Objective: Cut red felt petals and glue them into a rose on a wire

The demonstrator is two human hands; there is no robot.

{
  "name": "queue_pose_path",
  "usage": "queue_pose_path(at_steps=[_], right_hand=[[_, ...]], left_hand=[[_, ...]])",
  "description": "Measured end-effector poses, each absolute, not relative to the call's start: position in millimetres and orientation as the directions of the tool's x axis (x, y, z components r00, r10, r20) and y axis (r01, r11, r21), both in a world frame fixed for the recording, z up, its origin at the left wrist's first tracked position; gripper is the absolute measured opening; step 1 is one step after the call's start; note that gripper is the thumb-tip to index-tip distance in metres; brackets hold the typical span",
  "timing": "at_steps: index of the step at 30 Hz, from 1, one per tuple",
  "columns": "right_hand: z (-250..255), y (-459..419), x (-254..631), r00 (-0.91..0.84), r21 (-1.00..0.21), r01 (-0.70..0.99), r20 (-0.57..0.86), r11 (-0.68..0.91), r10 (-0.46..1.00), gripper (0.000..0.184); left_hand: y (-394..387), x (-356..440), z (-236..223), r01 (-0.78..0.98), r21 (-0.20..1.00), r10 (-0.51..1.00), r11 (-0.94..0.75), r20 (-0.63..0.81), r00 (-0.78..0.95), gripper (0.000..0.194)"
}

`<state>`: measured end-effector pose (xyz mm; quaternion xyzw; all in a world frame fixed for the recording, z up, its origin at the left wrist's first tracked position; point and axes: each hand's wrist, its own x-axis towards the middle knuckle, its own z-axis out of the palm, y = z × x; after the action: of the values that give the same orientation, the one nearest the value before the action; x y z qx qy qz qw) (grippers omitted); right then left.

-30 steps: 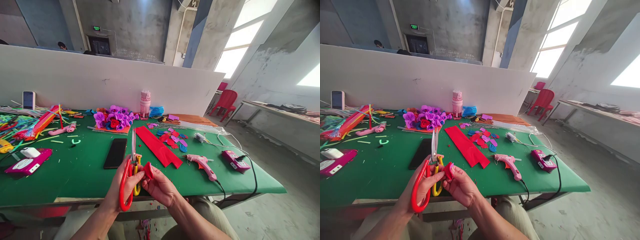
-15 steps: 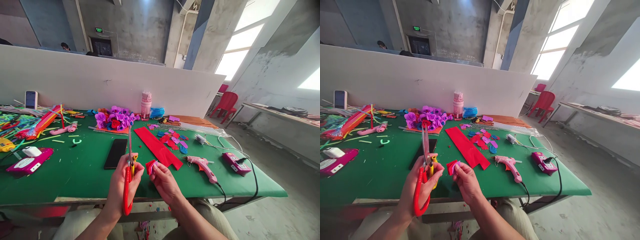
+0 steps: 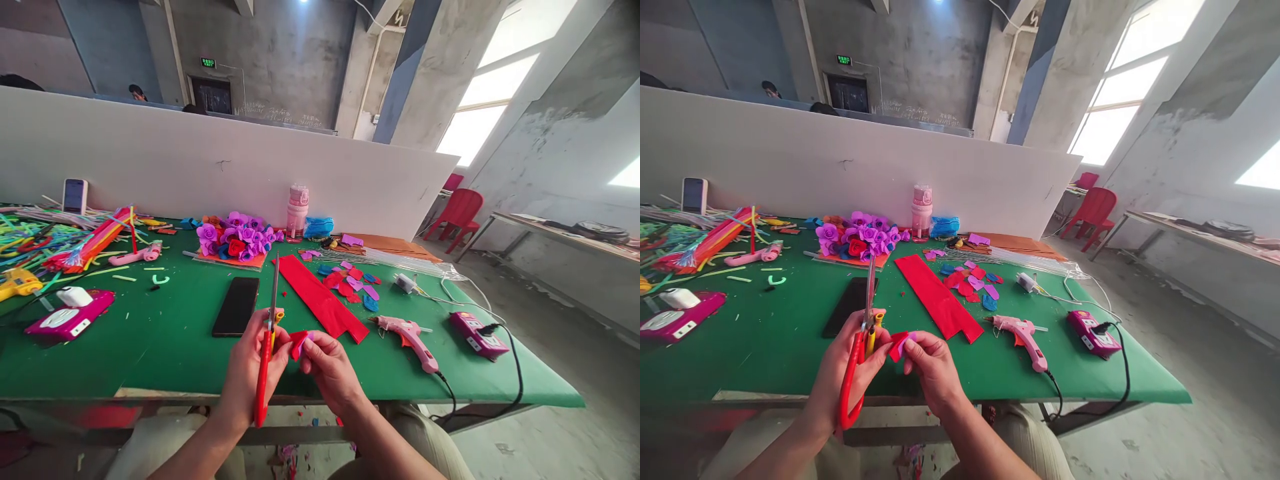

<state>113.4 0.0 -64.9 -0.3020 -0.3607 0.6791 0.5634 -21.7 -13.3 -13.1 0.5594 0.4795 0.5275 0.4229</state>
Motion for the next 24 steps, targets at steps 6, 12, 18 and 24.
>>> queue_pose_path(at_steps=[6,12,18,24], right_hand=[[-68.1,0.4,111.1,-0.195,-0.78,-0.608,-0.036,-0.15,0.98,0.017],[-68.1,0.0,111.4,-0.185,-0.754,-0.639,-0.043,-0.153,0.982,0.017],[-63.2,0.1,114.4,-0.175,-0.754,-0.641,-0.039,-0.144,0.984,0.018],[-64.4,0.8,115.4,-0.161,-0.751,-0.646,-0.043,-0.138,0.986,0.016]], left_hand=[[-12.6,-22.2,-11.6,0.03,0.984,0.984,-0.177,0.177,-0.018,0.034],[-13.0,-24.9,-12.9,0.029,0.984,0.984,-0.177,0.177,0.007,0.036],[-12.1,-26.2,-13.4,-0.005,0.985,0.984,-0.173,0.173,0.047,0.038],[-15.4,-23.8,-9.0,0.011,0.978,0.978,-0.206,0.206,-0.02,0.035]])
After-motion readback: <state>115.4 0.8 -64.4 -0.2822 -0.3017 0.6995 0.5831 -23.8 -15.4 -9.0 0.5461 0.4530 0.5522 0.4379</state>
